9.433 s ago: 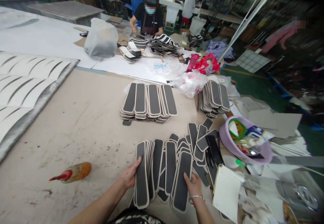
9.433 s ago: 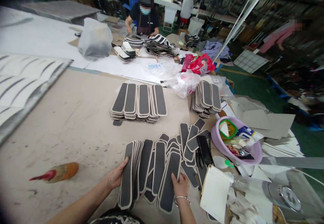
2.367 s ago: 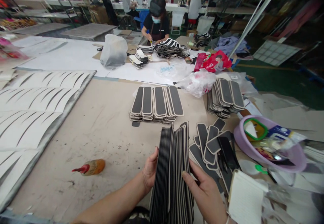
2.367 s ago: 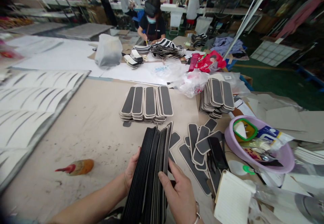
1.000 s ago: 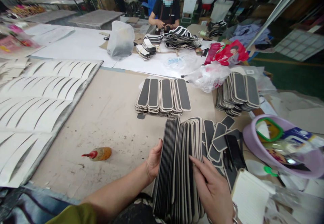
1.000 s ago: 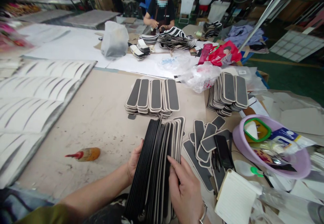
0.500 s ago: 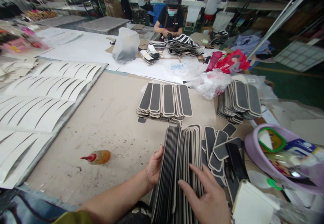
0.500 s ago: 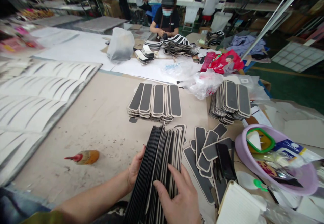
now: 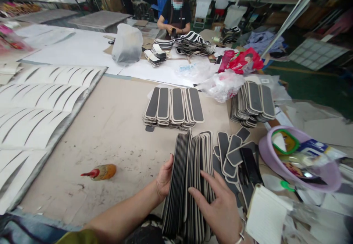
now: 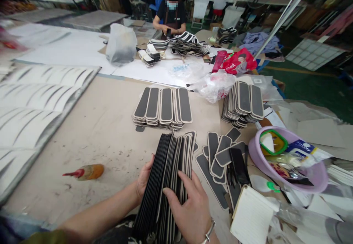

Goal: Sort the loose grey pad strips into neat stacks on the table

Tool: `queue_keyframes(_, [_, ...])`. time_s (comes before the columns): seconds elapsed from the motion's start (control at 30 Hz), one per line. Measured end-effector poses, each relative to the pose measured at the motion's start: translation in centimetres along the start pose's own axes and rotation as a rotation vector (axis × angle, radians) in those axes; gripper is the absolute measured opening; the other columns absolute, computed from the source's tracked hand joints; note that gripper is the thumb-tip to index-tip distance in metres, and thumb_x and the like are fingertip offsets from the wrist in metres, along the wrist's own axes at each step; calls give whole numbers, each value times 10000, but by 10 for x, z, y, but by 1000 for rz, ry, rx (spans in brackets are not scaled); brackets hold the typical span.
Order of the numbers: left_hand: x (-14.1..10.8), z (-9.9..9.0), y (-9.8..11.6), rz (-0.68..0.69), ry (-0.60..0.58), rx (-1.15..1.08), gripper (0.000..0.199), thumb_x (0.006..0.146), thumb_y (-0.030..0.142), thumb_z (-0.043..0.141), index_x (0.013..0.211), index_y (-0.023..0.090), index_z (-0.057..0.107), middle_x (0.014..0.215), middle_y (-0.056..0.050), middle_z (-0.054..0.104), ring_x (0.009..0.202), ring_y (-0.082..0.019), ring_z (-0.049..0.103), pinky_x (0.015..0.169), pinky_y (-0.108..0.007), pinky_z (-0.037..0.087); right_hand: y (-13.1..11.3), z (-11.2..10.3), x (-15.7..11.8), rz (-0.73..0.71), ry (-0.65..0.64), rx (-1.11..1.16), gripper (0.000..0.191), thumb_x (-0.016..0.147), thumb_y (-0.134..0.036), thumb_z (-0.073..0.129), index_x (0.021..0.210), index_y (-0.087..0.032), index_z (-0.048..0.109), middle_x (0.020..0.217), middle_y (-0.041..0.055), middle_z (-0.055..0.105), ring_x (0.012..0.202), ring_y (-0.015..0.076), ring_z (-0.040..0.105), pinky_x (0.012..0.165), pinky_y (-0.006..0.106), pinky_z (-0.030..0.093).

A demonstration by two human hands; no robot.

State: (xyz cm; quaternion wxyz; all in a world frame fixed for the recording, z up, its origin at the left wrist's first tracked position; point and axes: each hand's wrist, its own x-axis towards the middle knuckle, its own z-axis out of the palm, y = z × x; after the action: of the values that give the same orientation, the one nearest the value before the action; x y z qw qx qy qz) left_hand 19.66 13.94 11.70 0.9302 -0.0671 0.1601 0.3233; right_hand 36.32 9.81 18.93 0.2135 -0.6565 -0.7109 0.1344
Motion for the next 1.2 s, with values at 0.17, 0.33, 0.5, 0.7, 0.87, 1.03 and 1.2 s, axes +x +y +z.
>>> queue_keyframes(0.17, [1,-1,-1,20,33,6,715,808,648,391,1102,37,620,1031,-173,676,995,-288,613,998,-432,327,3,2,-1,-15,12,-10,526,757,-555,567,1055,-132,663,1082,210,642,1027,326,618,833,455,542])
queue_keyframes(0.33, [1,-2,-1,34,29,1,699,823,635,377,1097,42,624,1018,-169,682,983,-280,621,988,-421,337,3,1,0,-25,9,-14,549,752,-572,566,1058,-125,656,1084,208,643,1041,329,610,833,455,543])
queue_keyframes(0.5, [1,-1,-1,41,12,-14,699,822,633,385,1068,29,637,982,-173,691,923,-273,643,981,-411,341,2,1,1,-34,12,-3,539,759,-564,563,1056,-122,651,1098,203,636,1046,316,607,845,447,538])
queue_keyframes(0.7, [2,-5,-1,15,33,-35,725,820,653,357,1071,33,635,995,-174,688,945,-271,635,975,-414,353,3,2,2,-53,30,2,527,760,-555,568,1050,-122,649,1080,195,639,1038,309,610,833,436,545])
queue_keyframes(0.87, [2,-5,-1,4,51,-37,737,815,664,350,1068,34,637,994,-176,687,945,-272,634,970,-418,356,5,2,0,-60,34,12,491,757,-524,593,1051,-133,645,1084,177,639,1030,288,617,831,409,551])
queue_keyframes(1.03, [3,-4,-1,5,43,-19,726,808,661,373,1060,35,641,980,-172,691,924,-274,639,975,-419,345,4,2,0,-57,33,14,495,759,-534,585,1057,-142,643,1068,169,646,1021,287,621,823,412,555])
queue_keyframes(1.2, [3,-4,0,17,45,-32,713,823,647,357,1050,36,645,971,-170,693,921,-267,641,974,-410,346,2,1,2,-47,31,20,477,770,-513,579,1052,-134,645,1071,174,645,1023,288,621,824,408,556])
